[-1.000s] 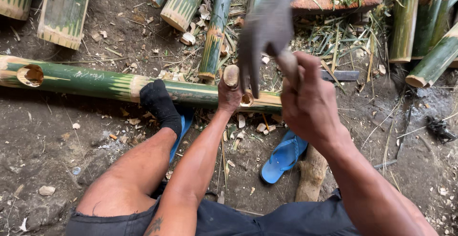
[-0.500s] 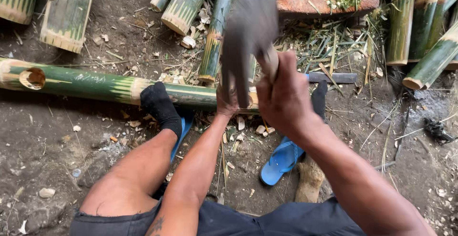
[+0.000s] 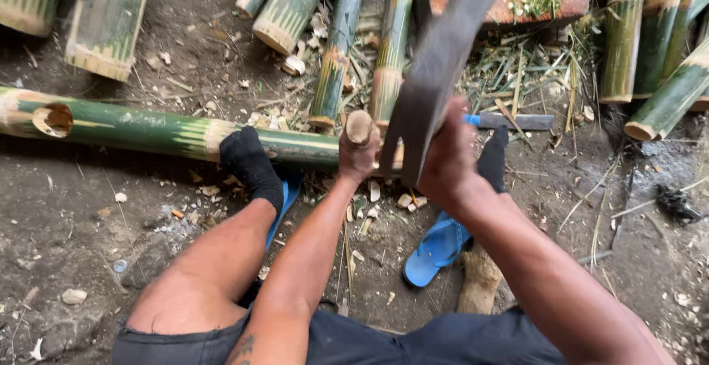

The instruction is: The person sits on the ground and uses a hammer and chisel to carve a hole into a bamboo pole. They repeatedly strike the chisel to remove material, occasionally pause to inspect the hole, and use a pencil to mark the bamboo surface.

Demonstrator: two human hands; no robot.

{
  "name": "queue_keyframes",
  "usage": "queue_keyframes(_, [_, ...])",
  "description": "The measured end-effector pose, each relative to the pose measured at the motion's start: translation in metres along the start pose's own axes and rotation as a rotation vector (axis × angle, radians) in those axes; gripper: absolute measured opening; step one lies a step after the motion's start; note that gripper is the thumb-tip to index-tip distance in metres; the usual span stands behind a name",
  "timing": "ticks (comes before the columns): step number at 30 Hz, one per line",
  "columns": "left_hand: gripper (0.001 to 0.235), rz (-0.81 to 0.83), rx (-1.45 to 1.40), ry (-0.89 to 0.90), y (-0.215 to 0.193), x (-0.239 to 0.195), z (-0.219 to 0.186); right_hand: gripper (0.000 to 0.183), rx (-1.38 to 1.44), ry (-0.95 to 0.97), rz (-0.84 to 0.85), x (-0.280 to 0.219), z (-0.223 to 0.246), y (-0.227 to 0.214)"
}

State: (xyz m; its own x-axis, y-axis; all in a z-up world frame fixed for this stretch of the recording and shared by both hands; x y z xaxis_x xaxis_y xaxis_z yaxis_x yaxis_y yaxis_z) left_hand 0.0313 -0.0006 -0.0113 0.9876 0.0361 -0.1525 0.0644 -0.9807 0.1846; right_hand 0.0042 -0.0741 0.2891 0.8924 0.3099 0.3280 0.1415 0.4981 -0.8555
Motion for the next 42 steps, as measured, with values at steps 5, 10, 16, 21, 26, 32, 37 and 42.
queue_keyframes(5, [0.027,0.059,-0.127,0.226,0.003,0.008,0.002,0.017,-0.279,0.444,0.599,-0.007,-0.035,0.049])
queue_keyframes(10, [0.025,-0.004,0.040,0.225,0.006,0.000,0.007,0.017,-0.071,0.358,0.219,-0.016,-0.035,0.006])
queue_keyframes(16, [0.045,0.043,0.052,0.474,0.004,0.000,0.025,0.021,-0.160,0.268,0.327,-0.022,-0.036,0.048])
queue_keyframes(21, [0.046,-0.017,1.174,1.060,0.018,-0.010,0.030,0.022,-0.264,0.415,0.485,-0.028,-0.049,0.035])
queue_keyframes(26, [0.023,0.094,0.064,0.361,0.003,0.004,0.029,0.024,0.040,0.291,0.038,-0.034,-0.046,0.001])
queue_keyframes(32, [0.040,0.020,0.419,0.585,0.014,0.001,0.023,0.023,-0.241,0.505,0.513,-0.047,-0.079,0.072])
queue_keyframes(37, [0.033,0.094,-0.255,0.161,0.012,0.021,0.037,0.024,-0.189,0.475,0.392,-0.040,-0.069,0.037])
queue_keyframes(42, [0.037,0.140,-0.073,0.354,0.011,0.005,0.028,0.024,0.015,0.403,0.084,-0.056,-0.056,0.026])
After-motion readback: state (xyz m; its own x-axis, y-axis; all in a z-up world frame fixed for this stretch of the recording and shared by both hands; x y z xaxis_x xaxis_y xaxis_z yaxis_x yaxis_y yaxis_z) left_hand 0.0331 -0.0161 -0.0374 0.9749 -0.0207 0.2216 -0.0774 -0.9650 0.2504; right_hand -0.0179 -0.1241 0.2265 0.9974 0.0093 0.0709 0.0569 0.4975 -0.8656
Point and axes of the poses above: each hand's wrist, its own x-axis towards the middle knuckle, its own y-axis out of the palm, z = x × y, the point moved 3 cm from there along x, towards the middle knuckle, and after that the axes turned 8 degrees about y, right-handed, at the moved point
